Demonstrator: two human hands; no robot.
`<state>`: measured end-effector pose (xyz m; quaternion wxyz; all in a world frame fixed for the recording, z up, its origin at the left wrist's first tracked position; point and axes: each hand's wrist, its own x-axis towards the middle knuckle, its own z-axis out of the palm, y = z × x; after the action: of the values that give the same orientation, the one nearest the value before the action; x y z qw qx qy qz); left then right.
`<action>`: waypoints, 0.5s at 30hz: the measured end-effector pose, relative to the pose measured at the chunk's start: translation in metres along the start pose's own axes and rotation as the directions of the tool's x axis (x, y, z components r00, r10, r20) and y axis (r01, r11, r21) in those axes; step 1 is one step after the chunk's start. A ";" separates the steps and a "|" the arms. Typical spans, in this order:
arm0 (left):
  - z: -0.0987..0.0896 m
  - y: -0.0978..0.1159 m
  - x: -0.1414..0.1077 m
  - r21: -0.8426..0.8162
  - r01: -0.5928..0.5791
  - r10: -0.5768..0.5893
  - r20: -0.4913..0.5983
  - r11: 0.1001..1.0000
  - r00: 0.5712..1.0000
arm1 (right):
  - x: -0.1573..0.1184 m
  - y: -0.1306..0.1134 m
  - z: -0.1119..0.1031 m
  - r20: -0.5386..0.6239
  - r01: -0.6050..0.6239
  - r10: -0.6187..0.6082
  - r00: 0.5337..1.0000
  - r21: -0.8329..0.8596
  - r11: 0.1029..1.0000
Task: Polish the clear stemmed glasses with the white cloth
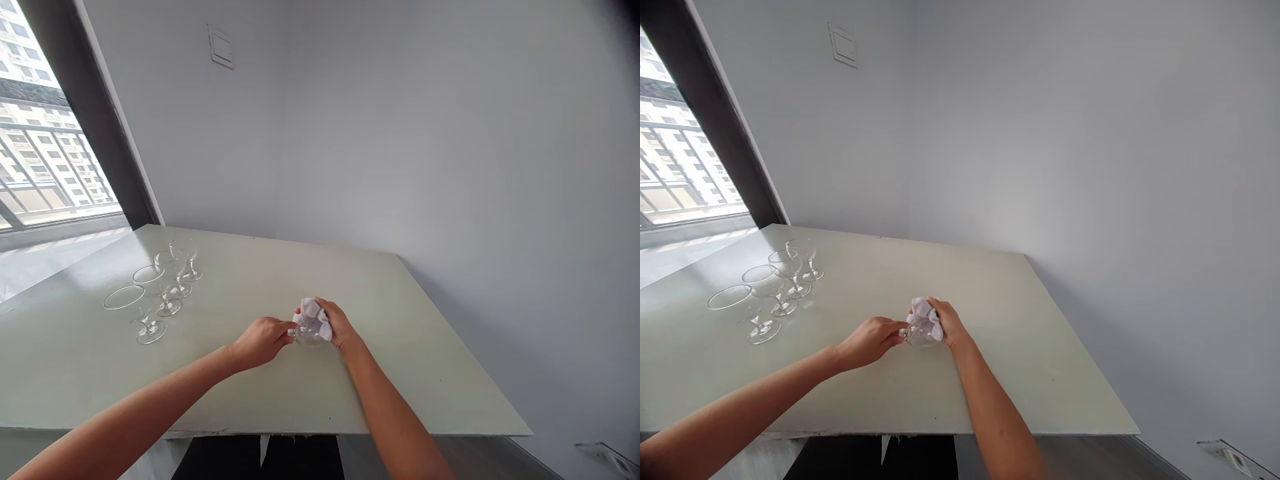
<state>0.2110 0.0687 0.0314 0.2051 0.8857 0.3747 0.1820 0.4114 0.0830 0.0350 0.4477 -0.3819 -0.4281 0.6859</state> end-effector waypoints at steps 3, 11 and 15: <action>0.004 0.002 0.002 -0.147 0.079 -0.085 -0.031 0.986 0.996 | 0.006 0.006 -0.003 -0.066 0.011 0.007 0.998 0.274 0.962; 0.012 0.013 0.017 -0.365 0.216 -0.321 -0.257 0.905 0.912 | 0.017 0.029 0.014 -0.294 0.184 -0.069 0.953 0.386 0.904; 0.025 0.011 0.032 -0.439 0.209 -0.402 -0.410 0.874 0.819 | 0.008 0.034 0.036 -0.252 0.225 -0.123 0.960 0.433 0.873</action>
<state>0.2497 0.0796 0.0213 0.2955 0.6812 0.5120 0.4318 0.3661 0.0739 0.0151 0.6291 -0.2981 -0.2359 0.6780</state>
